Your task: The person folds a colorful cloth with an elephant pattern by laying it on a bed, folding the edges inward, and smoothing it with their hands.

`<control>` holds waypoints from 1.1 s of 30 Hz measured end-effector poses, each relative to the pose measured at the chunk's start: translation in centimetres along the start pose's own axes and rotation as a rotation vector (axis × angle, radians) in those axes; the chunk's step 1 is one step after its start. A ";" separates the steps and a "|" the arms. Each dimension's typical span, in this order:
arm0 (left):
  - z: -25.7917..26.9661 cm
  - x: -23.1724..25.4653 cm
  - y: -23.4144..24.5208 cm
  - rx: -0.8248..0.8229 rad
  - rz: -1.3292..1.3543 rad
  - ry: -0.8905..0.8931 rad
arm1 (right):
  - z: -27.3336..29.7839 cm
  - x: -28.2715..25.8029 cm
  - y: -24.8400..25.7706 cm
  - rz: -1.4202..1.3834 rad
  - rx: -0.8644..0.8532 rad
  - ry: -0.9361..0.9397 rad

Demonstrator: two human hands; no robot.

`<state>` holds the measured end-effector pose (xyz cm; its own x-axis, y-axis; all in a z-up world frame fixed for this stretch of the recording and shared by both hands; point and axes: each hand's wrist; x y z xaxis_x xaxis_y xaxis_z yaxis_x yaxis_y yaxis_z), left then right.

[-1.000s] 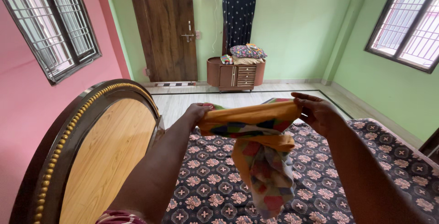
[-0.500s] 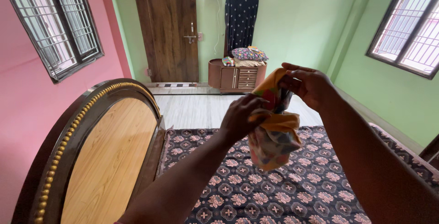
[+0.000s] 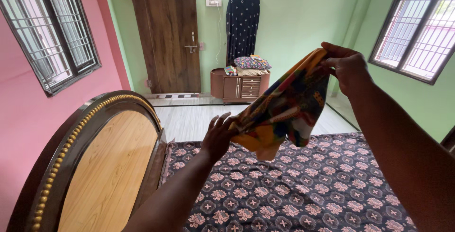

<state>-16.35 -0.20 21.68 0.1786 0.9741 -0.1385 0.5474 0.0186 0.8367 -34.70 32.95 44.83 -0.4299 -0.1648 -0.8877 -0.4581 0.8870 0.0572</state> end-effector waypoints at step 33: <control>-10.2 8.6 1.7 -0.191 1.437 0.269 | 1.8 -3.5 -6.3 0.172 -0.105 0.047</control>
<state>-22.23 10.49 27.26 0.2974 0.1928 0.9351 -0.0818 -0.9707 0.2261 -28.86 28.69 46.70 -0.5438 -0.0367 -0.8384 -0.4519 0.8546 0.2557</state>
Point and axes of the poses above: each hand's wrist, its own z-axis away from the middle knuckle, its own y-axis out of the back of the hand, x = y × z, and after that the axes turned 15 degrees about -x, right-handed
